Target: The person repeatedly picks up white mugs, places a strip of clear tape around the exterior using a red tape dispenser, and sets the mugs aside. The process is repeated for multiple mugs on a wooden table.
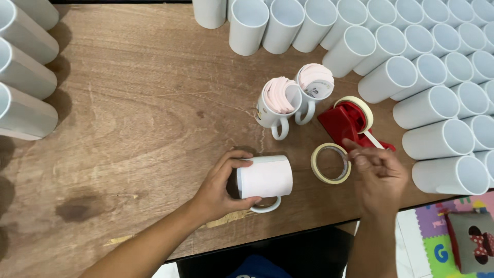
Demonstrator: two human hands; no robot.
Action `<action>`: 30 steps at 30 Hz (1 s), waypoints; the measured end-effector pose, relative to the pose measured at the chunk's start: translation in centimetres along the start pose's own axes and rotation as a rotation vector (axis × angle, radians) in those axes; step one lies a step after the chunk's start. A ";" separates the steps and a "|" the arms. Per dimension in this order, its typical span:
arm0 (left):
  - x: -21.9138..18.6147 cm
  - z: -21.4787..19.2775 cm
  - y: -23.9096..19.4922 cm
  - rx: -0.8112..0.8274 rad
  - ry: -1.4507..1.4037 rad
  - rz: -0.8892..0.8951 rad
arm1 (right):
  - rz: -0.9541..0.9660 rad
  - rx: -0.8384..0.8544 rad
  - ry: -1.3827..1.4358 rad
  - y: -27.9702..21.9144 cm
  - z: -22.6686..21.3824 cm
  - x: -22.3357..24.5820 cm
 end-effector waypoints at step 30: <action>0.0 0.1 0.4 -0.065 -0.013 -0.028 | 0.168 0.267 0.103 -0.4 9.7 -1.8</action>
Point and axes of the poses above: each hand's wrist, its own y-axis towards the middle knuckle, its own z-axis out of the palm, x = y × z, the point moved 1 cm from there along y, towards the middle knuckle, and after that the axes turned 3 degrees about y, right-handed, at the moved point
